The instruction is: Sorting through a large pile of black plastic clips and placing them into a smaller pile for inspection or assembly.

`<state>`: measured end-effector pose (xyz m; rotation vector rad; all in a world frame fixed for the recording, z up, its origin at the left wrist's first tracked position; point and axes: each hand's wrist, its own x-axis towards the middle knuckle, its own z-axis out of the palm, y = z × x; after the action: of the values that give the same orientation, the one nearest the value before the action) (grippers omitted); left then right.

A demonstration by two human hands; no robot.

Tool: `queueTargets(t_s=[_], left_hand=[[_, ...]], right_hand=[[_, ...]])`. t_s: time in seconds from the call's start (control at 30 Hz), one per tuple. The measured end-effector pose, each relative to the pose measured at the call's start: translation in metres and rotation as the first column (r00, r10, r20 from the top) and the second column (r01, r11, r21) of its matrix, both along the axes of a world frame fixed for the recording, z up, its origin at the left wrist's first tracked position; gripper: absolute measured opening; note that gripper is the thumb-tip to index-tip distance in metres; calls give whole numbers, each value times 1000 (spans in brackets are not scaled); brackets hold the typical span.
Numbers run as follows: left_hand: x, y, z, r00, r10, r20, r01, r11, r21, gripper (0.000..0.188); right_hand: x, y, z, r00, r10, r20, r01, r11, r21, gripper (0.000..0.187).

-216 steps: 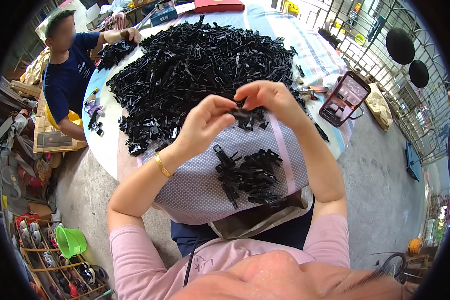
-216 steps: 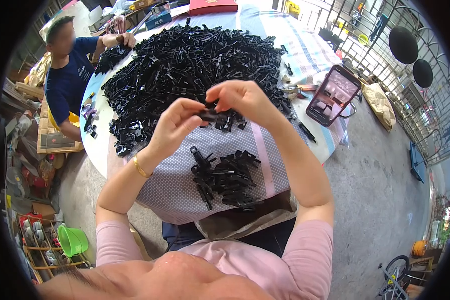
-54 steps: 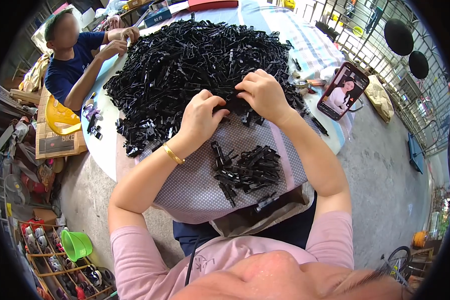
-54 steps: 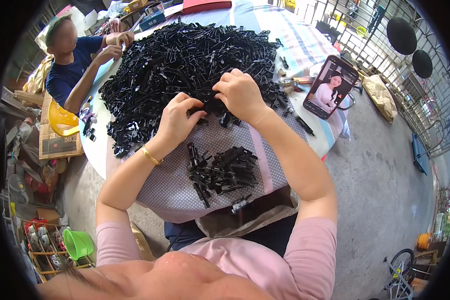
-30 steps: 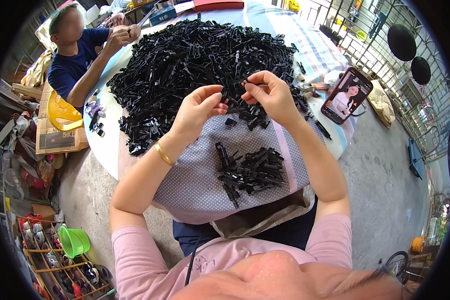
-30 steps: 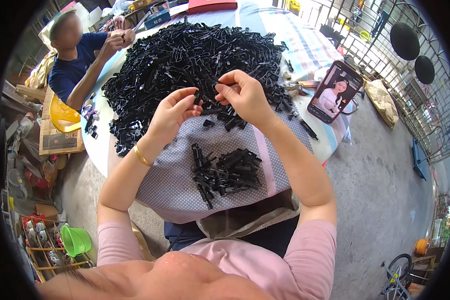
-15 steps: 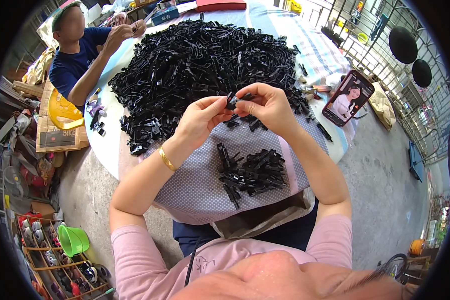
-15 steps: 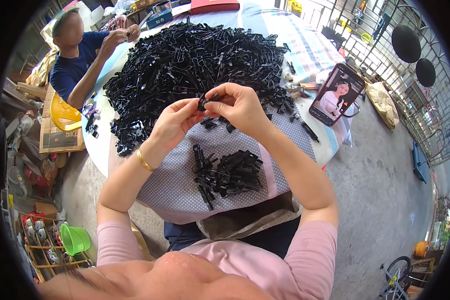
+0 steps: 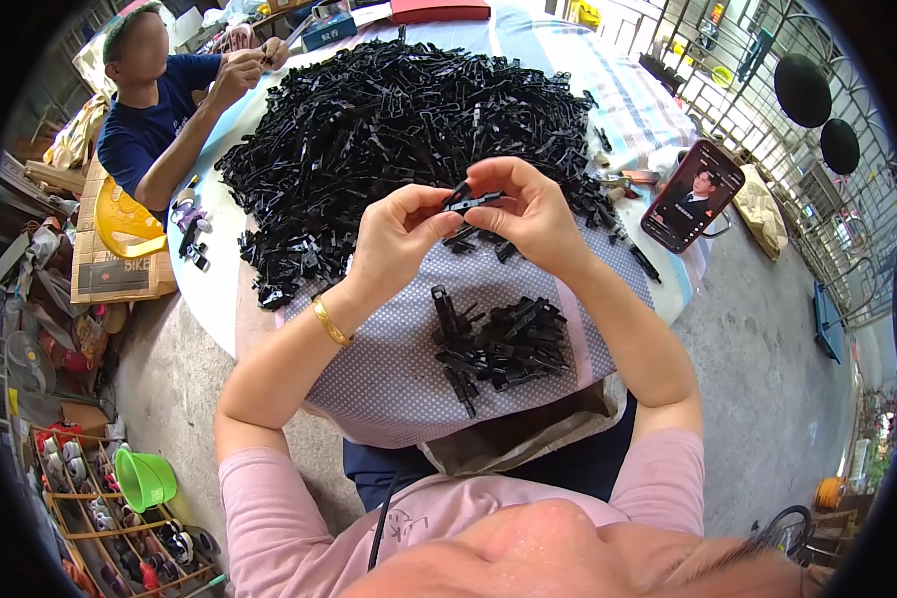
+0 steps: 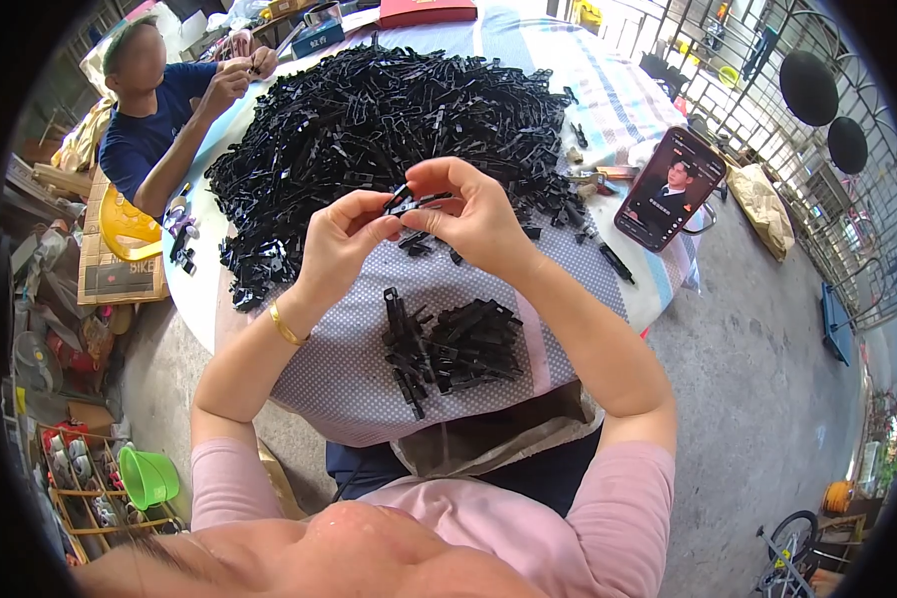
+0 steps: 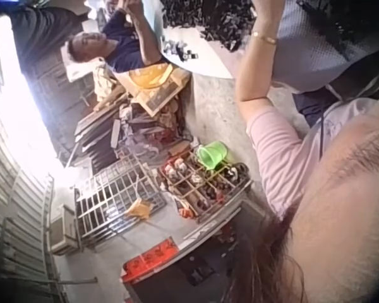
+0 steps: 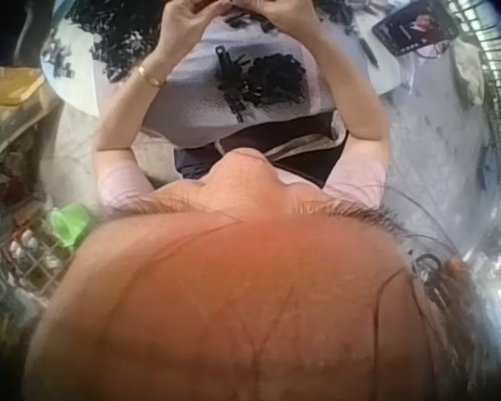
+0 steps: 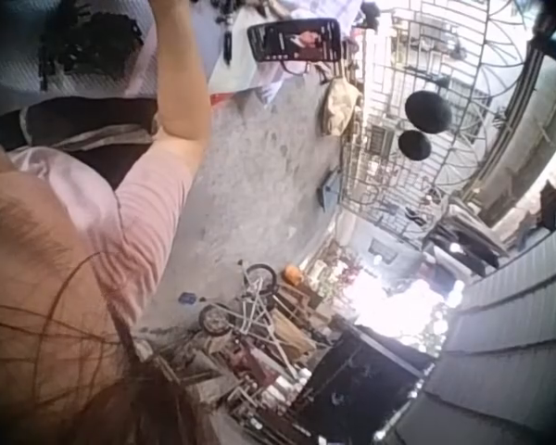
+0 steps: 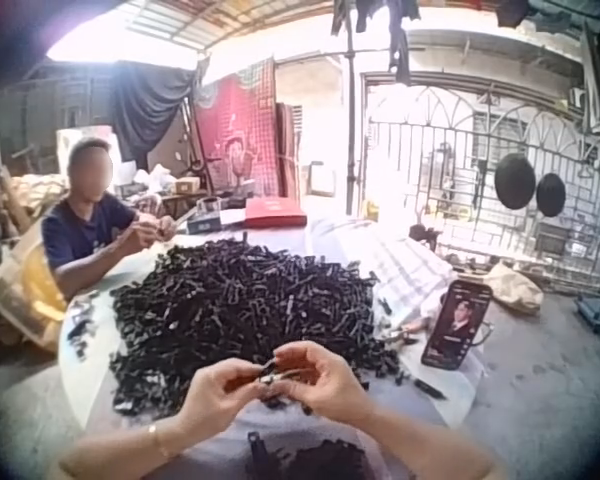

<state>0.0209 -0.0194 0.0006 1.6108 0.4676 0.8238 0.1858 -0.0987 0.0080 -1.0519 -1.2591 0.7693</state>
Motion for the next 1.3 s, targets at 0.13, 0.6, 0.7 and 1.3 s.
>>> queueTargets(t_s=[0.13,0.6,0.7,1.3], left_hand=[[2,-4,0,998,24,-50,-17,991,136,21],[-3,-18,12,923,-277,-268,376,799,470,22],[-4,-25,9,852,-369,-371,519,687,508,35],[49,-11,-8,890,99,-446,177,825,537,14]], right_hand=[[2,0,1,1000,26,-14,-26,999,36,30],[41,7,6,934,177,309,-147,982,-120,21],[28,13,-12,602,-92,793,-110,974,196,19],[40,10,0,927,-183,328,175,983,53,19]])
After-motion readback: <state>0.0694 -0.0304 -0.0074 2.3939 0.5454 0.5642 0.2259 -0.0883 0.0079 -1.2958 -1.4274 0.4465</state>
